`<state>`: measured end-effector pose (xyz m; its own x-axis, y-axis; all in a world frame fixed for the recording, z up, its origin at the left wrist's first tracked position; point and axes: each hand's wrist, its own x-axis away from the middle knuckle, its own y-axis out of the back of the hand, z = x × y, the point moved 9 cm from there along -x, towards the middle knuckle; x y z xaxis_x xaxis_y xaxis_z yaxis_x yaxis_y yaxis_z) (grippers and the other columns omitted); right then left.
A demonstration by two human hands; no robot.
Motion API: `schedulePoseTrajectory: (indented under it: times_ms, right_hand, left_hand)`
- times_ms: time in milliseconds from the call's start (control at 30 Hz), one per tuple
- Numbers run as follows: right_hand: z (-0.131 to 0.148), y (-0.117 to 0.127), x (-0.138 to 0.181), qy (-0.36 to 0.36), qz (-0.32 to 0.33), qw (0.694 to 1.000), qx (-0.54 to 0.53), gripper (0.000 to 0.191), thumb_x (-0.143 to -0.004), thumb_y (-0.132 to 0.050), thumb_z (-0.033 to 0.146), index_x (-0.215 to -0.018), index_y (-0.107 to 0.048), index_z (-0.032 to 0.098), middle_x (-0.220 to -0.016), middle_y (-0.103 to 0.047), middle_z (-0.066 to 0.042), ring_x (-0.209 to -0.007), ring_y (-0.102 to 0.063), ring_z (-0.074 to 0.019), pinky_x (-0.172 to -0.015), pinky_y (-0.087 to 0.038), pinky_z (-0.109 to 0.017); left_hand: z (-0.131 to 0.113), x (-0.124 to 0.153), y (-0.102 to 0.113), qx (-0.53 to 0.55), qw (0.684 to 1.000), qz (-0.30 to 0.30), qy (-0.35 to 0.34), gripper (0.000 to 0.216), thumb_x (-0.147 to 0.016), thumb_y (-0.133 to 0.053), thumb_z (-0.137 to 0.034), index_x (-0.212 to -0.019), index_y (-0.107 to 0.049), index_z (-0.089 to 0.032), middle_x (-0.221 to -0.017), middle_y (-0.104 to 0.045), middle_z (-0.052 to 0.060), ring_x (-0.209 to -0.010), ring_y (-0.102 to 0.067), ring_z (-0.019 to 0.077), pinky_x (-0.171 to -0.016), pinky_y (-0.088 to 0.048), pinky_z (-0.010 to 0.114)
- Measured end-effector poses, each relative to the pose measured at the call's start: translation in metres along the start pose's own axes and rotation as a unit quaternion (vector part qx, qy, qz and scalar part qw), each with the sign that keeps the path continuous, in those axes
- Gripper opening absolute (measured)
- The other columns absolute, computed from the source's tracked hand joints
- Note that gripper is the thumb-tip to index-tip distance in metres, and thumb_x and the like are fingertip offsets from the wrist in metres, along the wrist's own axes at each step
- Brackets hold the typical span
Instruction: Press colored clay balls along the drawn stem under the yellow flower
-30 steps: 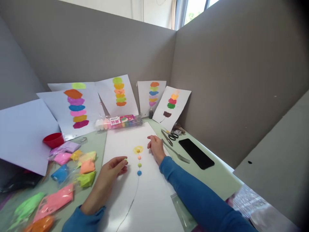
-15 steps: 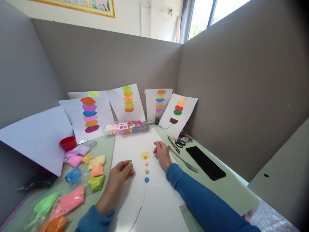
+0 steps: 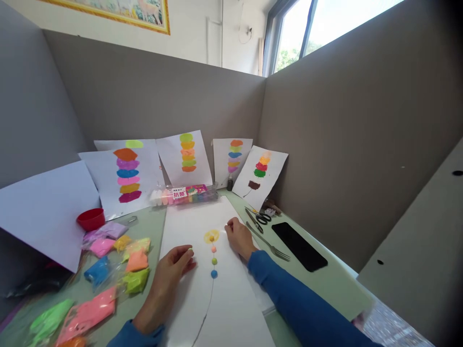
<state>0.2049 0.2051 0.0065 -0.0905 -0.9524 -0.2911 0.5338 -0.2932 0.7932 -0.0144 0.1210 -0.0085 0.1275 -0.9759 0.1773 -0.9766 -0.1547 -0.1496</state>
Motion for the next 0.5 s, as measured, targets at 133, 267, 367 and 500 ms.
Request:
schedulePoseTrajectory:
  times_ms: [133, 267, 367, 500]
  right_hand:
    - [-0.003, -0.003, -0.008, -0.014, 0.008, 1.0, -0.01, 0.014, -0.088, -0.046, 0.025, -0.094, -0.057, 0.019, -0.075, -0.065, -0.003, -0.07, -0.057, -0.0154, -0.058, -0.031, -0.024]
    - [-0.007, -0.004, -0.019, -0.026, 0.002, 1.0, -0.018, 0.012, -0.087, -0.046, 0.022, -0.087, -0.057, 0.018, -0.074, -0.064, -0.003, -0.067, -0.056, -0.0155, -0.057, -0.029, -0.024]
    - [-0.007, -0.007, -0.027, -0.019, -0.003, 1.0, -0.023, 0.012, -0.087, -0.046, 0.022, -0.087, -0.057, 0.018, -0.072, -0.063, -0.003, -0.066, -0.055, -0.0154, -0.057, -0.028, -0.024]
    - [-0.005, -0.012, -0.03, 0.002, -0.007, 1.0, -0.025, 0.013, -0.088, -0.045, 0.025, -0.089, -0.056, 0.019, -0.072, -0.063, -0.002, -0.067, -0.055, -0.0154, -0.057, -0.028, -0.023]
  left_hand:
    - [-0.002, -0.005, -0.001, 0.014, 1.0, -0.007, -0.004, 0.041, -0.058, -0.08, -0.036, -0.087, -0.065, -0.012, -0.084, -0.064, 0.006, -0.073, -0.063, 0.0162, -0.075, -0.053, 0.032]
    - [-0.003, -0.016, -0.004, 0.016, 1.0, 0.01, -0.02, 0.034, -0.062, -0.077, -0.032, -0.085, -0.064, -0.011, -0.08, -0.062, 0.006, -0.069, -0.061, 0.0147, -0.072, -0.054, 0.033]
    - [-0.005, -0.022, -0.004, 0.009, 0.999, 0.007, -0.031, 0.032, -0.063, -0.075, -0.032, -0.086, -0.064, -0.011, -0.08, -0.062, 0.006, -0.068, -0.06, 0.0149, -0.07, -0.053, 0.033]
    - [-0.008, -0.022, -0.004, -0.01, 0.999, 0.013, -0.037, 0.032, -0.063, -0.073, -0.032, -0.088, -0.065, -0.013, -0.083, -0.063, 0.006, -0.067, -0.06, 0.0149, -0.068, -0.051, 0.031]
